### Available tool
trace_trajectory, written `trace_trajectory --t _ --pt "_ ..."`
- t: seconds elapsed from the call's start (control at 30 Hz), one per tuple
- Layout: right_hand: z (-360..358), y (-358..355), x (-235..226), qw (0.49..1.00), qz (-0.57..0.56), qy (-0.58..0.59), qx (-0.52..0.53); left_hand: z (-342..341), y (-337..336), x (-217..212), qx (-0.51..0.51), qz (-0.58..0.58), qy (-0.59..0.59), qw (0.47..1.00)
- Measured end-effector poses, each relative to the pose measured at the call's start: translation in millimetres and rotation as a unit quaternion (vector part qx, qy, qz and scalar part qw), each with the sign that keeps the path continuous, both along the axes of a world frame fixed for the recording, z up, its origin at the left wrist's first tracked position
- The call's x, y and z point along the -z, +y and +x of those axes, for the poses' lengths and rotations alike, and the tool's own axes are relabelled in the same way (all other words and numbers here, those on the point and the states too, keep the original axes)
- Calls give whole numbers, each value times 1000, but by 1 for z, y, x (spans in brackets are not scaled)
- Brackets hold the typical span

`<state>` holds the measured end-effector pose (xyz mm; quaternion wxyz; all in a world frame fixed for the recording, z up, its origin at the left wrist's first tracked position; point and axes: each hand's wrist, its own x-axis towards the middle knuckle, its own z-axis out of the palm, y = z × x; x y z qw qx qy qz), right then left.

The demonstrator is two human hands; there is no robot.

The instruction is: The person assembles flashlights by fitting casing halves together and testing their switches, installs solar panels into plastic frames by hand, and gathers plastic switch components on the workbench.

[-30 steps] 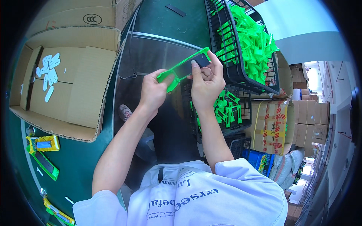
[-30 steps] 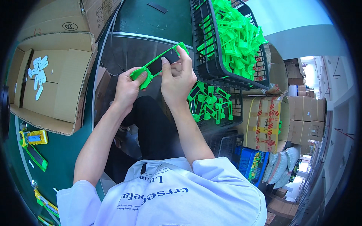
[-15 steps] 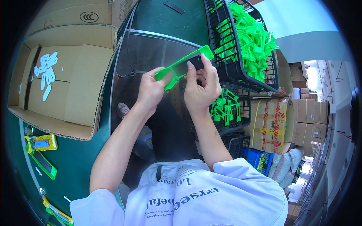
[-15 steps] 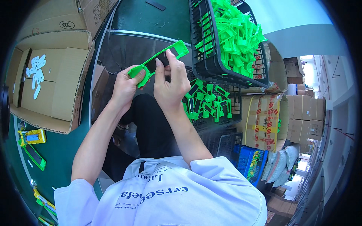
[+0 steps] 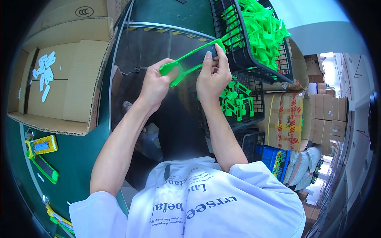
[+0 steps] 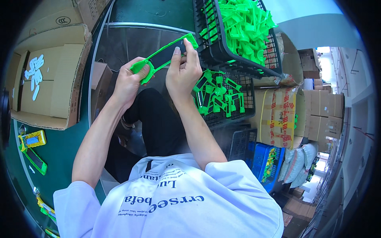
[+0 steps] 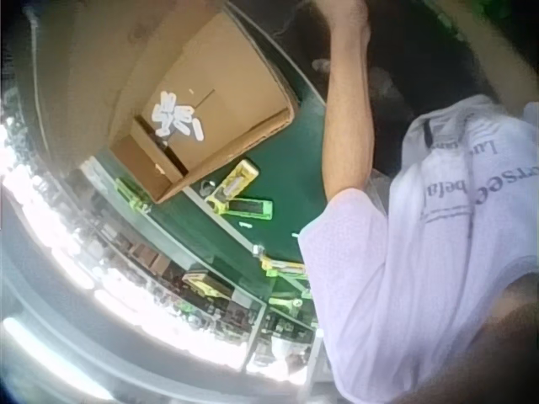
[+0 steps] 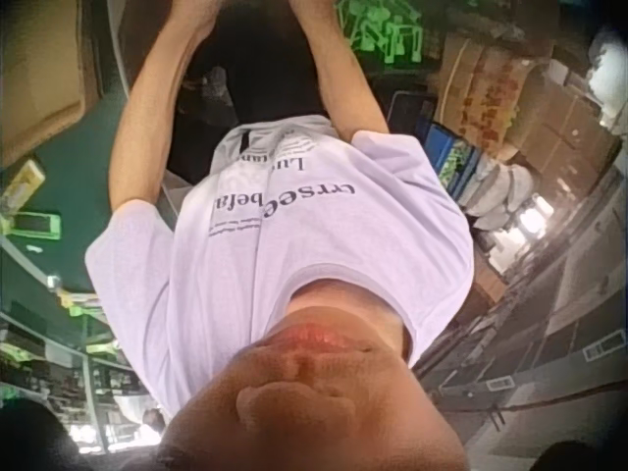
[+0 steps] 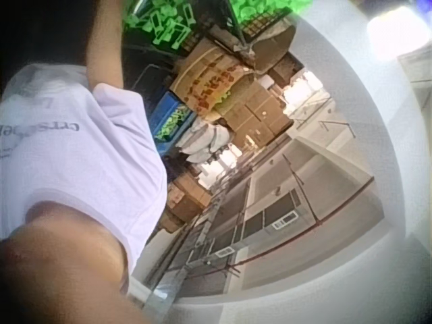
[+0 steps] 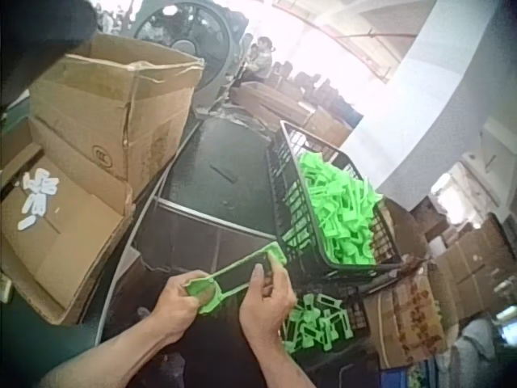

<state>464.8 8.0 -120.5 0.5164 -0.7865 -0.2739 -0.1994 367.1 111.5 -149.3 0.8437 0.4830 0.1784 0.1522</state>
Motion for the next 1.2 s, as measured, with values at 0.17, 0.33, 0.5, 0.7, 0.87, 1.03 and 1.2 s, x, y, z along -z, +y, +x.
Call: trace_trajectory --t 0.17,0.33,0.5,0.7,0.87,1.03,1.2 --pt "8 -25 -2 995 -100 -9 -2 -5 -14 2 30 -6 26 999" --pt "-1 -53 -32 971 -220 -68 67 -9 -26 -3 40 35 66 996" --pt "34 -99 -38 953 -177 225 -103 -10 -26 -3 104 94 53 989" --pt "30 -124 -63 912 -284 271 -122 -13 -33 -15 142 81 52 985" --pt "27 -127 -54 906 -282 287 -131 -11 -35 -12 133 71 82 985" --pt "30 -127 -44 907 -306 269 -108 -10 -38 -11 110 80 112 984" --pt "21 -121 -48 899 -360 227 -99 -12 -40 -14 89 91 122 984"
